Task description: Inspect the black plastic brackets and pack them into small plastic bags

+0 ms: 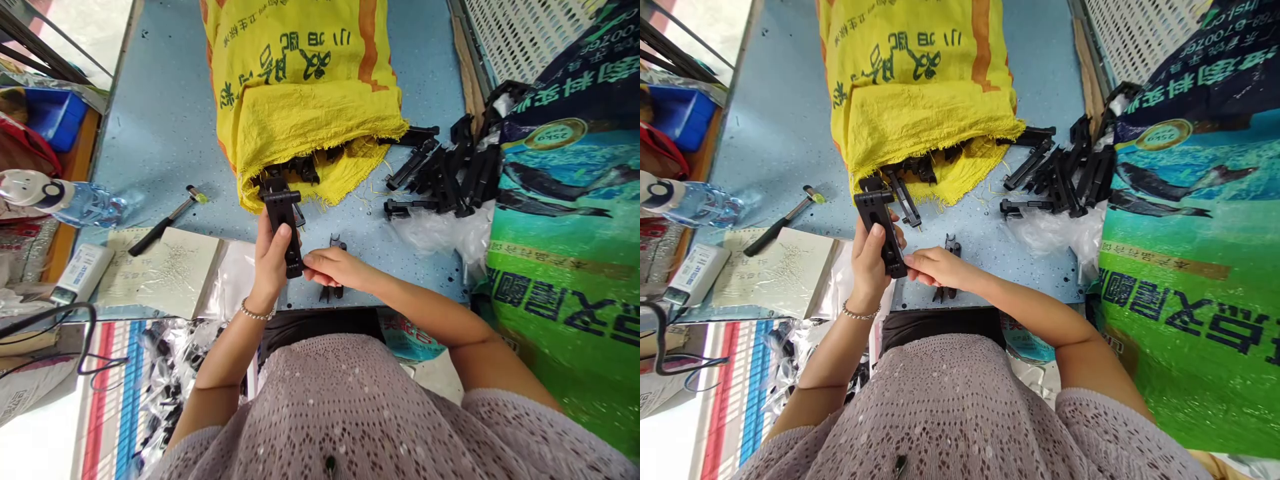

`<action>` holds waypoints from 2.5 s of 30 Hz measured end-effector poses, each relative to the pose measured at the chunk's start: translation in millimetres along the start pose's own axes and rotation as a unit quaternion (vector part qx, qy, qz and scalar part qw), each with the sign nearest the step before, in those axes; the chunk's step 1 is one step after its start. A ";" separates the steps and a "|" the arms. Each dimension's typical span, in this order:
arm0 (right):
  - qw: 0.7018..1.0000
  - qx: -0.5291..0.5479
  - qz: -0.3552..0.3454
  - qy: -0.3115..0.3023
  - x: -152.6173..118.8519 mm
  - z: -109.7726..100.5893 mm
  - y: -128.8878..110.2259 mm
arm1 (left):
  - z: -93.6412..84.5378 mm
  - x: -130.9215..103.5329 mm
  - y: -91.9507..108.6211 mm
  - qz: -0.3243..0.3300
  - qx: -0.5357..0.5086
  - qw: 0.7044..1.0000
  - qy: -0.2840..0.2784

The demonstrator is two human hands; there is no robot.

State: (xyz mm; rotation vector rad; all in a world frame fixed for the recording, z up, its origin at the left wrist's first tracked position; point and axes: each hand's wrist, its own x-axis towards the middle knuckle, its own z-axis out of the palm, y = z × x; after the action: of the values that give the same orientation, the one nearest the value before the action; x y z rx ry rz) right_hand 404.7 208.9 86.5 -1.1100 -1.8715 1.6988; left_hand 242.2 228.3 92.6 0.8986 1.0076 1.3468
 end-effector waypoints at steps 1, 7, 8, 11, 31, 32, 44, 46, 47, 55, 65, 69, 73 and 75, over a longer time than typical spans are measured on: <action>0.998 -0.053 -0.016 0.019 -1.6 -2.7 -1.0 | -0.8 0.6 1.0 -0.023 -0.010 1.000 0.000; 0.916 -0.338 -0.207 0.058 -2.1 -30.7 -12.6 | -2.0 7.6 4.8 -0.202 -0.061 0.978 -0.004; 0.914 -0.338 -0.221 0.037 0.2 -34.0 -13.2 | -1.2 7.6 3.6 -0.224 -0.066 0.972 -0.009; 0.941 -0.265 -0.208 -0.021 7.1 -34.4 -10.3 | 2.8 4.5 -1.1 -0.268 -0.073 0.960 -0.018; 0.991 -0.112 -0.046 -0.049 2.7 -12.5 -5.9 | -0.4 -1.5 -3.7 -0.236 -0.105 0.966 0.010; 0.988 -0.138 -0.054 -0.040 1.9 -15.3 -7.2 | -2.2 -0.7 -3.9 -0.239 -0.104 0.965 0.010; 0.994 -0.078 -0.081 -0.012 7.3 -12.5 -1.4 | -1.3 -4.7 -10.2 -0.219 -0.079 0.972 0.029; 0.997 0.030 0.046 -0.046 6.9 -5.0 8.0 | -4.4 -7.3 -14.4 -0.155 -0.051 0.985 0.051; 0.992 0.056 0.089 -0.073 7.3 -4.5 11.5 | -7.3 -8.3 -17.3 -0.141 -0.039 0.988 0.052; 0.937 -0.271 -0.109 0.193 21.6 -38.0 -4.4 | -22.0 -25.6 -19.5 -0.172 -0.008 0.984 -0.039; 0.965 -0.211 0.019 0.153 68.9 -46.8 13.9 | -33.6 -35.9 -56.9 -0.155 0.243 0.958 -0.002; 0.932 -0.284 0.087 0.206 114.3 -50.4 25.5 | -12.1 -50.1 -93.6 -0.155 0.365 0.917 -0.034; 0.956 -0.201 0.132 0.165 118.8 -46.0 23.9 | -17.5 -38.9 -87.2 -0.153 0.234 0.960 -0.007; 0.978 -0.120 0.123 0.121 99.0 -36.4 23.4 | -27.5 -20.3 -69.7 -0.127 0.086 0.988 0.037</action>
State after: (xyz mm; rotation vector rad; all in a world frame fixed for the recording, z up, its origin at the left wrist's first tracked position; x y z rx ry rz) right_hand 377.1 306.4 49.1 -1.6255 -1.8787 1.4032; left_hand 240.3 203.7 18.9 0.8211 1.2653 1.0972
